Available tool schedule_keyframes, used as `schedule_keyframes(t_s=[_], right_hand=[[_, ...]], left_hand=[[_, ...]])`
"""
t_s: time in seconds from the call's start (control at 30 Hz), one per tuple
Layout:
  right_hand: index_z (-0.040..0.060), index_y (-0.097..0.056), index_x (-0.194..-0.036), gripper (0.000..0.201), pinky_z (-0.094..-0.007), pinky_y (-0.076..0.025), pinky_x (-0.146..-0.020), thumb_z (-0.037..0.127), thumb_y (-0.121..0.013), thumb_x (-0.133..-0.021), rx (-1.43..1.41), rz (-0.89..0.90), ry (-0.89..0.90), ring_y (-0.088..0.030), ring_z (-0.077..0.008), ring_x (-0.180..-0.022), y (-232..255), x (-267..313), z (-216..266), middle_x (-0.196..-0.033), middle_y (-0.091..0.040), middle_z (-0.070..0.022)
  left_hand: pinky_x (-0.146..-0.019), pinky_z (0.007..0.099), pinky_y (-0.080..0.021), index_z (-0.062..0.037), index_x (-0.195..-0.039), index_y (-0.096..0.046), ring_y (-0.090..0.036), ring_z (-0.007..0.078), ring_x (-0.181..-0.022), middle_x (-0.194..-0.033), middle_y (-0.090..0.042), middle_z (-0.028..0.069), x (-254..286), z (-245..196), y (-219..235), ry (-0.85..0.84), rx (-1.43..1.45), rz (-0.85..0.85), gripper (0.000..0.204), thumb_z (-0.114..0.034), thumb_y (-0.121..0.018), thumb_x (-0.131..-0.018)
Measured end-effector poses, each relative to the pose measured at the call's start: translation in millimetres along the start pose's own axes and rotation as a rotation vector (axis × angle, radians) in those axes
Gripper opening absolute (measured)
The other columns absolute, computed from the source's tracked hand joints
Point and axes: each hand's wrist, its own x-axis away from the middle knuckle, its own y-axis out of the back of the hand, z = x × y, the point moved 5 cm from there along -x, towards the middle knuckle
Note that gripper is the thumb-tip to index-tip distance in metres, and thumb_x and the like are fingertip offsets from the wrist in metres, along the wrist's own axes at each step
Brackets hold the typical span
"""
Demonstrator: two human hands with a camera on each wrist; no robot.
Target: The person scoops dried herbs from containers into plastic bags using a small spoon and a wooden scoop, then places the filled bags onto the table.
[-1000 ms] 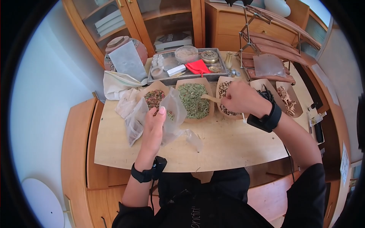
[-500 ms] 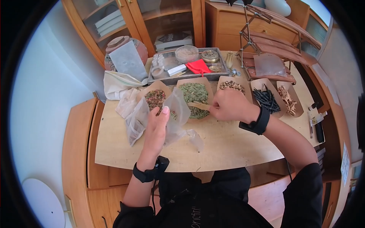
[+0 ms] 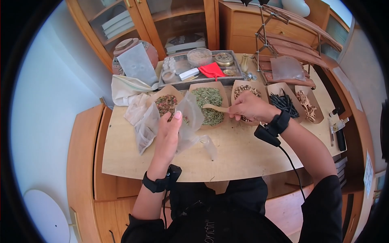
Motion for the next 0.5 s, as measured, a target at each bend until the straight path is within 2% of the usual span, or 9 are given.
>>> schedule_keyframes(t_s=[0.07, 0.2, 0.27, 0.37, 0.5], right_hand=[[-0.0026, -0.070, -0.076, 0.021, -0.0225, -0.025, -0.033, 0.015, -0.063, -0.084, -0.100, -0.004, -0.031, -0.040, -0.0047, -0.036, 4.3, 0.8, -4.4, -0.059, -0.061, -0.0031], [-0.0019, -0.070, -0.074, 0.022, -0.0226, -0.025, -0.032, 0.016, -0.063, -0.085, -0.127, -0.015, -0.022, -0.039, -0.0047, -0.036, 15.6, 6.2, -2.3, -0.060, -0.061, -0.0028], [-0.0015, -0.071, -0.074, 0.022, -0.0224, -0.025, -0.032, 0.016, -0.064, -0.084, -0.098, -0.084, 0.064, -0.039, -0.0046, -0.036, 25.5, 5.8, 0.9, -0.058, -0.060, -0.0023], [-0.0012, -0.071, -0.074, 0.022, -0.0222, -0.024, -0.031, 0.017, -0.065, -0.084, -0.032, -0.140, 0.058, -0.041, -0.0042, -0.037, 36.4, 34.5, 39.1, -0.057, -0.060, -0.0026], [-0.0006, -0.071, -0.074, 0.023, -0.0221, -0.023, -0.033, 0.019, -0.066, -0.085, 0.073, -0.078, 0.149, -0.038, -0.0026, -0.038, 36.6, 58.4, 76.3, -0.056, -0.059, -0.0008]], left_hand=[[-0.097, 0.0308, -0.037, 0.0158, -0.137, -0.026, -0.051, 0.0240, -0.112, -0.122, -0.052, 0.0239, 1.3, -3.4, -2.1, -0.003, -0.018, -0.009, 0.090, -0.055, -0.056, -0.089], [-0.095, 0.0291, -0.038, 0.0166, -0.137, -0.025, -0.053, 0.0205, -0.106, -0.111, -0.058, 0.0191, 2.2, -12.0, -7.2, -0.028, -0.055, -0.026, 0.092, -0.055, -0.057, -0.088], [-0.093, 0.0281, -0.039, 0.0170, -0.137, -0.025, -0.054, 0.0192, -0.103, -0.108, -0.058, 0.0176, 1.0, -12.4, -8.0, -0.034, -0.074, -0.034, 0.093, -0.056, -0.057, -0.088], [-0.089, 0.0267, -0.039, 0.0176, -0.137, -0.024, -0.054, 0.0173, -0.097, -0.103, -0.058, 0.0151, 0.4, -14.2, -9.6, -0.031, -0.092, -0.037, 0.095, -0.056, -0.057, -0.088], [-0.084, 0.0253, -0.040, 0.0177, -0.137, -0.024, -0.053, 0.0160, -0.091, -0.100, -0.057, 0.0130, 1.3, -18.7, -11.9, -0.016, -0.101, -0.046, 0.096, -0.058, -0.056, -0.088]])
